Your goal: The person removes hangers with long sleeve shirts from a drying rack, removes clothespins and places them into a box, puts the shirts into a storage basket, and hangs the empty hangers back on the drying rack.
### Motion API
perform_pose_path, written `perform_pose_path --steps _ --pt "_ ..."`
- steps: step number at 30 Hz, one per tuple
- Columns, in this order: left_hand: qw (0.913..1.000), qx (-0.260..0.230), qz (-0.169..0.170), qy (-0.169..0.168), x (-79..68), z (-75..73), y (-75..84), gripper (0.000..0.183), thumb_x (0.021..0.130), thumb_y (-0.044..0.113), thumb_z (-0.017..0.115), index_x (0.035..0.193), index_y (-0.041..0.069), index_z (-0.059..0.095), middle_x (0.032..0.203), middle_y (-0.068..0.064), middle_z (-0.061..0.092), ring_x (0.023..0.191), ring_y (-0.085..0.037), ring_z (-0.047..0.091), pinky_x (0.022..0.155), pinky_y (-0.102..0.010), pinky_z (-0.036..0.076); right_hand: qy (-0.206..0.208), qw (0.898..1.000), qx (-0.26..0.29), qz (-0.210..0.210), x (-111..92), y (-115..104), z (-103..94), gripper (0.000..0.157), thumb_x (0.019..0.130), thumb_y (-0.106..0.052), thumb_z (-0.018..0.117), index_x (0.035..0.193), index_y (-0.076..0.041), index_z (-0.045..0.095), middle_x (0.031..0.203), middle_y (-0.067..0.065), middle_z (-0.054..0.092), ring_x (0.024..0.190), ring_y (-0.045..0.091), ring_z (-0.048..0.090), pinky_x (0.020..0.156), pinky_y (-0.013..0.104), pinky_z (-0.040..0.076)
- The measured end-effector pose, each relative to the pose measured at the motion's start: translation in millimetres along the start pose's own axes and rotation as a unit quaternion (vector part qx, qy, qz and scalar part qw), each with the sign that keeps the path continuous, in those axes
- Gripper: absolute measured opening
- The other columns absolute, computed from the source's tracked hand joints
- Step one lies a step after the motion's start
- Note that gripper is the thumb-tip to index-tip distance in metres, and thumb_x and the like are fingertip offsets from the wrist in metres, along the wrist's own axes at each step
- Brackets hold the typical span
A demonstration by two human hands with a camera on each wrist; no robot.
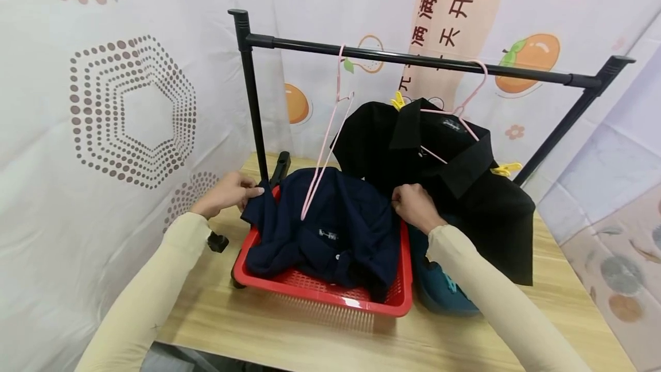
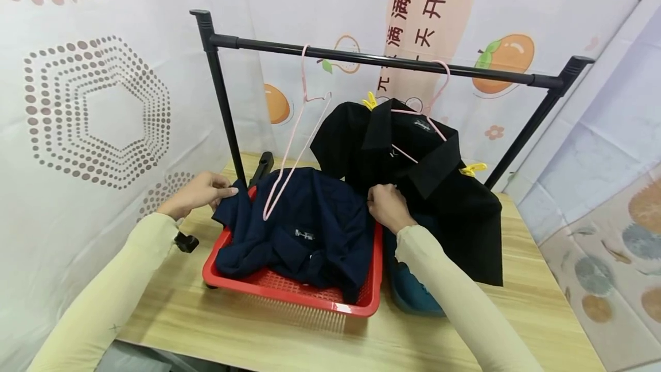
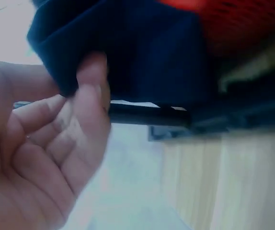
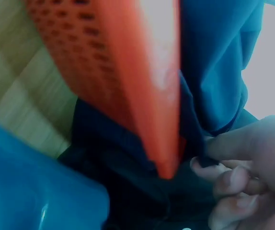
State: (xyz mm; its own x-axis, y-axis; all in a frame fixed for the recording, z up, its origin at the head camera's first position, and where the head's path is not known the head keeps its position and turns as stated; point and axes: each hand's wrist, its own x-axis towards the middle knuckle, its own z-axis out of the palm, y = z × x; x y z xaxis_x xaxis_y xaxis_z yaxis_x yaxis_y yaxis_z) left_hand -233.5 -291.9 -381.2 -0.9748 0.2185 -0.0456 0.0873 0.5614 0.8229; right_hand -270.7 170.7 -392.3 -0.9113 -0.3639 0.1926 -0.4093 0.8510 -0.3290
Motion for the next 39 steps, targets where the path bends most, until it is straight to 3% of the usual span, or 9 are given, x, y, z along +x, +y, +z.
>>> perform_pose_path --steps 5,9,17,21,24,30,33,36,39 --pt "0.9948 -0.099 0.016 0.018 -1.3 -6.4 14.2 0.026 0.105 0.020 0.062 0.102 -0.005 0.066 0.083 -0.007 0.062 0.070 -0.021 0.063 0.068 -0.038 0.058 0.023 0.999 0.042 0.022 1 -5 -12.0 0.010 0.099 -0.014 0.068 0.098 -0.005 0.073 0.081 0.007 0.066 0.063 0.018 0.060 0.058 0.037 0.048" --pt "0.9915 -0.127 0.024 -0.018 -2.5 -1.7 25.5 0.030 0.106 0.016 0.060 0.121 -0.009 0.065 0.095 -0.012 0.069 0.078 -0.023 0.069 0.077 -0.045 0.059 0.063 0.996 0.068 0.011 5 -12 -25.7 0.012 0.100 -0.016 0.068 0.101 -0.005 0.073 0.088 0.009 0.069 0.069 0.022 0.063 0.065 0.041 0.050" --pt "0.9861 -0.006 0.050 -0.158 -3.9 20.8 43.3 0.023 0.106 0.014 0.058 0.121 0.001 0.070 0.095 -0.012 0.063 0.087 -0.027 0.070 0.081 -0.046 0.059 0.100 0.985 0.119 -0.068 2 -38 -38.6 0.009 0.099 -0.019 0.071 0.100 -0.010 0.074 0.091 0.004 0.074 0.077 0.018 0.067 0.072 0.038 0.052" --pt "0.9739 0.059 0.071 -0.207 -3.7 30.8 46.0 0.017 0.106 0.010 0.057 0.103 0.007 0.073 0.092 -0.007 0.065 0.087 -0.024 0.068 0.077 -0.040 0.058 -0.007 0.981 0.084 -0.176 -14 -47 -23.5 0.003 0.096 -0.014 0.074 0.093 -0.014 0.073 0.084 -0.006 0.070 0.071 0.008 0.062 0.067 0.032 0.051" --pt "0.9630 0.087 0.075 -0.244 -2.4 34.5 42.9 0.018 0.105 0.008 0.057 0.094 0.006 0.071 0.092 -0.006 0.068 0.087 -0.023 0.067 0.076 -0.039 0.057 -0.118 0.965 0.023 -0.234 -28 -51 -2.6 0.013 0.094 -0.009 0.074 0.085 -0.017 0.069 0.075 -0.011 0.061 0.066 0.006 0.056 0.063 0.029 0.049" --pt "0.9411 0.097 0.103 -0.307 4.8 28.8 34.5 0.020 0.105 0.006 0.057 0.117 0.002 0.072 0.098 -0.007 0.074 0.091 -0.023 0.070 0.078 -0.039 0.056 -0.256 0.942 -0.026 -0.218 -44 -43 25.0 0.018 0.093 -0.001 0.070 0.084 -0.017 0.069 0.073 -0.010 0.058 0.063 0.007 0.052 0.065 0.025 0.049" --pt "0.9528 0.082 0.107 -0.272 10.3 21.3 30.0 0.019 0.104 0.007 0.060 0.117 0.002 0.072 0.096 -0.008 0.073 0.085 -0.026 0.070 0.072 -0.039 0.058 -0.263 0.944 -0.012 -0.198 -42 -39 20.7 0.017 0.095 0.000 0.066 0.087 -0.014 0.073 0.077 -0.008 0.064 0.065 0.007 0.055 0.069 0.027 0.053" --pt "0.9782 0.090 0.085 -0.167 16.6 14.3 23.2 0.009 0.102 0.010 0.065 0.104 0.005 0.072 0.087 -0.009 0.069 0.075 -0.027 0.066 0.064 -0.037 0.056 -0.219 0.962 -0.015 -0.165 -35 -35 9.9 0.017 0.093 0.000 0.064 0.087 -0.013 0.074 0.077 -0.005 0.064 0.065 0.009 0.056 0.066 0.030 0.054" --pt "0.9904 0.112 0.032 -0.074 22.2 9.0 15.2 0.016 0.102 0.020 0.067 0.099 0.004 0.067 0.081 -0.009 0.064 0.069 -0.029 0.063 0.059 -0.037 0.053 -0.140 0.985 -0.013 -0.104 -26 -28 2.1 0.011 0.094 -0.003 0.063 0.094 -0.009 0.072 0.076 -0.003 0.062 0.062 0.011 0.056 0.061 0.032 0.052"
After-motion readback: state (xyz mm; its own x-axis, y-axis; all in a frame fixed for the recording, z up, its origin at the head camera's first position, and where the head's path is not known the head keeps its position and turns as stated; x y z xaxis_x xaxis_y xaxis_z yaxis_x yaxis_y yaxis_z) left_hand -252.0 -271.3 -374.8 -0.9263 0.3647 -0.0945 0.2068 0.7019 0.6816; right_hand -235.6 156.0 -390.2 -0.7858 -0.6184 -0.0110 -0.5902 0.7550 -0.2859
